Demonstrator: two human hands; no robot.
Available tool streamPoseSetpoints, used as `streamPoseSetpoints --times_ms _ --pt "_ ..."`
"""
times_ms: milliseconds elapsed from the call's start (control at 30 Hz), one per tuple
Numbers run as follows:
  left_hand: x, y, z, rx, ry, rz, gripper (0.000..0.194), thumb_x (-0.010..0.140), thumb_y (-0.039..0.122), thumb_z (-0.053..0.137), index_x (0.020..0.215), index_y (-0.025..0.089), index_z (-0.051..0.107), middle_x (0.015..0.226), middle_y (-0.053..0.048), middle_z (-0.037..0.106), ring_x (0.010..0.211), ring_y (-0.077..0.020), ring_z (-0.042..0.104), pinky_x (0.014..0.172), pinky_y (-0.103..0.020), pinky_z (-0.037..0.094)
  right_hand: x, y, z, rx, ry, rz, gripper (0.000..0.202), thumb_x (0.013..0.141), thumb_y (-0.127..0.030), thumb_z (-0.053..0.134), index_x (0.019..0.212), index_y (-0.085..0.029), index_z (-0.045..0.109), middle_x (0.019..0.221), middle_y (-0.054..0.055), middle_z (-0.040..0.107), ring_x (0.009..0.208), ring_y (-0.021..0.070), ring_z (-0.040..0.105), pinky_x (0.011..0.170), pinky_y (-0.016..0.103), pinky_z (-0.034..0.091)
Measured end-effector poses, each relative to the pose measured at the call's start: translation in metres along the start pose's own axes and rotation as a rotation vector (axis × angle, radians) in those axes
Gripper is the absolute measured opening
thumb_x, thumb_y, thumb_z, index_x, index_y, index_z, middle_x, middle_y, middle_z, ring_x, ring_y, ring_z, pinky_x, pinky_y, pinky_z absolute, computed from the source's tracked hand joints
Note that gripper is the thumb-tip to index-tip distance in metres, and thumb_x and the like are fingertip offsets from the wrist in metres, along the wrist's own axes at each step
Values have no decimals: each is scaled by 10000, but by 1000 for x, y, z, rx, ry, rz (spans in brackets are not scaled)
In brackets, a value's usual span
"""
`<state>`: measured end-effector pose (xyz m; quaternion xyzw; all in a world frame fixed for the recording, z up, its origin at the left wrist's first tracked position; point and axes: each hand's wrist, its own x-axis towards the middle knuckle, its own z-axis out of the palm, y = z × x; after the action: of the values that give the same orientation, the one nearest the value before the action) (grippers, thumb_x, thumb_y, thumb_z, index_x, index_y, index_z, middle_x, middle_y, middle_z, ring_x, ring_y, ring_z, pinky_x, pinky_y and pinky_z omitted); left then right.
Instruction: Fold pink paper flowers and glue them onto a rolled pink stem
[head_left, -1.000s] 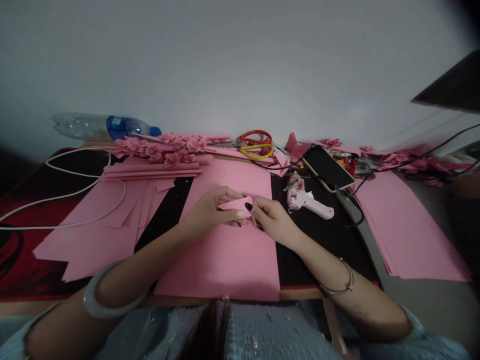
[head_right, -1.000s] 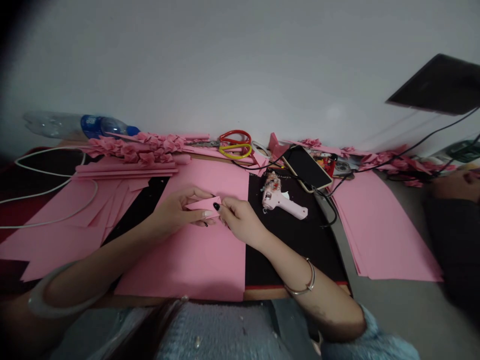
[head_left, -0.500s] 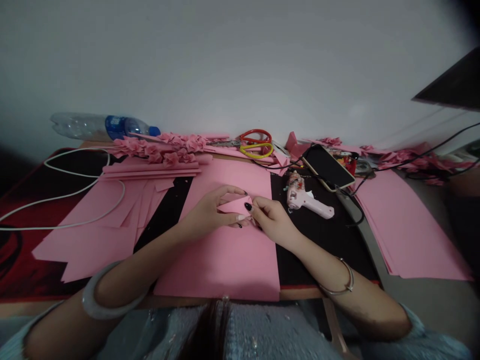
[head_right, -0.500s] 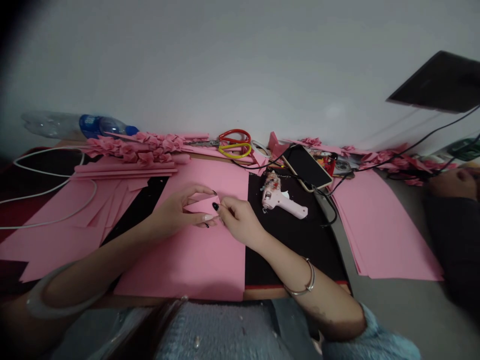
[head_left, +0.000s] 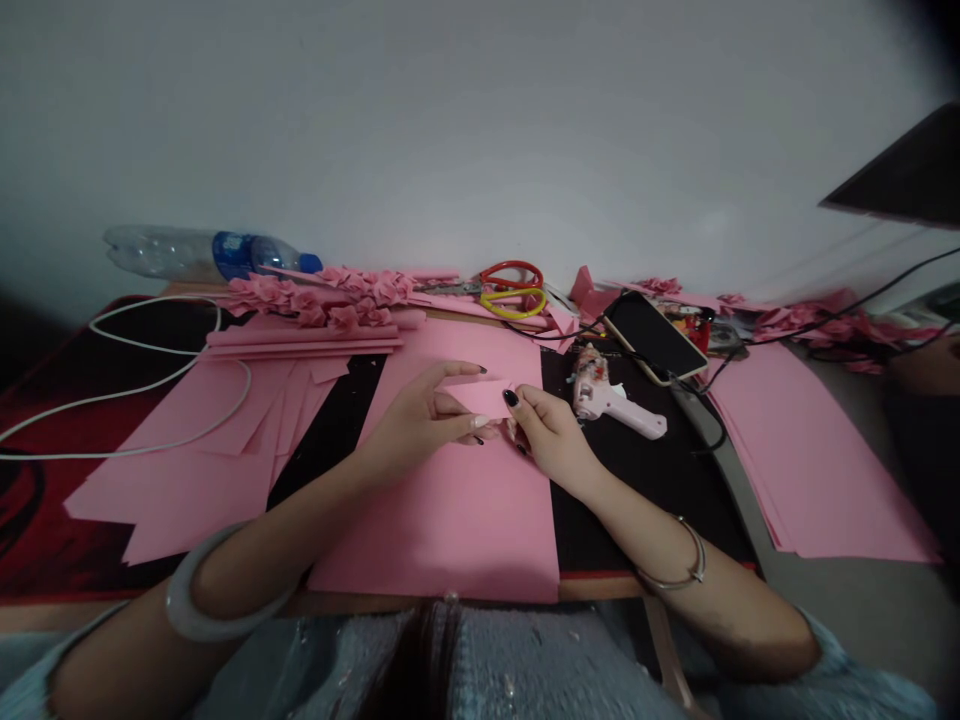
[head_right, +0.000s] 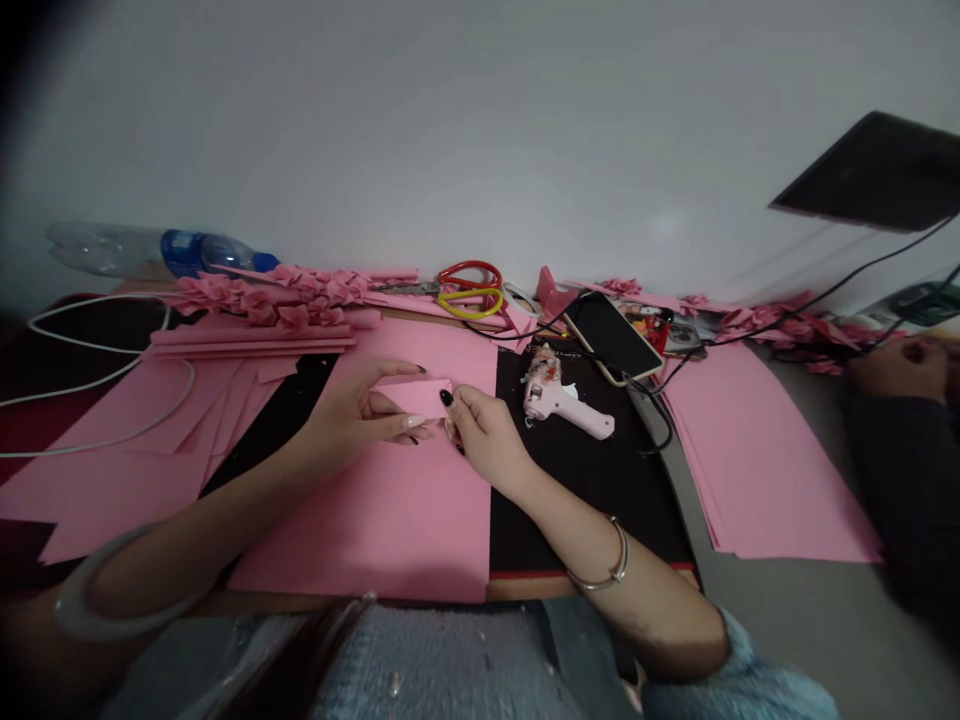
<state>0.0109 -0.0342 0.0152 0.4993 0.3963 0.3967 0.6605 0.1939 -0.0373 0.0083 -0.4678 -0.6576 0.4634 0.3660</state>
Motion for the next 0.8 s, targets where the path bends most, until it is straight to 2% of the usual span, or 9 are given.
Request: streamPoseSetpoints --times_ms 267,433,533,733,800 --pt "1 -1 -2 -1 42 18 529 732 207 704 1201 200 460 722 -22 728 768 -182 704 685 -277 553 2 0 -1 79 -61 62 398 922 -467 408 649 -182 461 504 -49 463 393 65 393 407 205 302" --pt "-1 1 1 59 44 50 494 733 184 686 1180 185 475 688 -13 718 696 -164 691 668 -268 536 2 0 -2 41 -93 37 332 861 -466 519 700 -176 493 526 -44 495 416 69 424 406 197 333" --pt "-1 2 1 79 45 72 488 729 181 681 1173 178 477 686 -11 712 677 -156 680 665 -262 522 2 1 -1 23 -101 30 338 859 -459 521 686 -169 511 518 -37 506 411 68 428 395 194 330" --pt "2 2 -1 48 91 93 484 724 195 677 1161 162 472 699 -14 691 691 -158 657 685 -273 492 4 3 -2 190 -146 54 360 867 -463 505 723 -142 579 608 0 582 398 56 406 396 203 319" --pt "2 3 0 4 86 112 434 730 220 672 1119 150 495 731 -23 680 665 -152 630 678 -290 487 4 2 -4 189 -184 52 367 881 -449 490 738 -133 609 574 -5 569 400 58 393 407 205 299"
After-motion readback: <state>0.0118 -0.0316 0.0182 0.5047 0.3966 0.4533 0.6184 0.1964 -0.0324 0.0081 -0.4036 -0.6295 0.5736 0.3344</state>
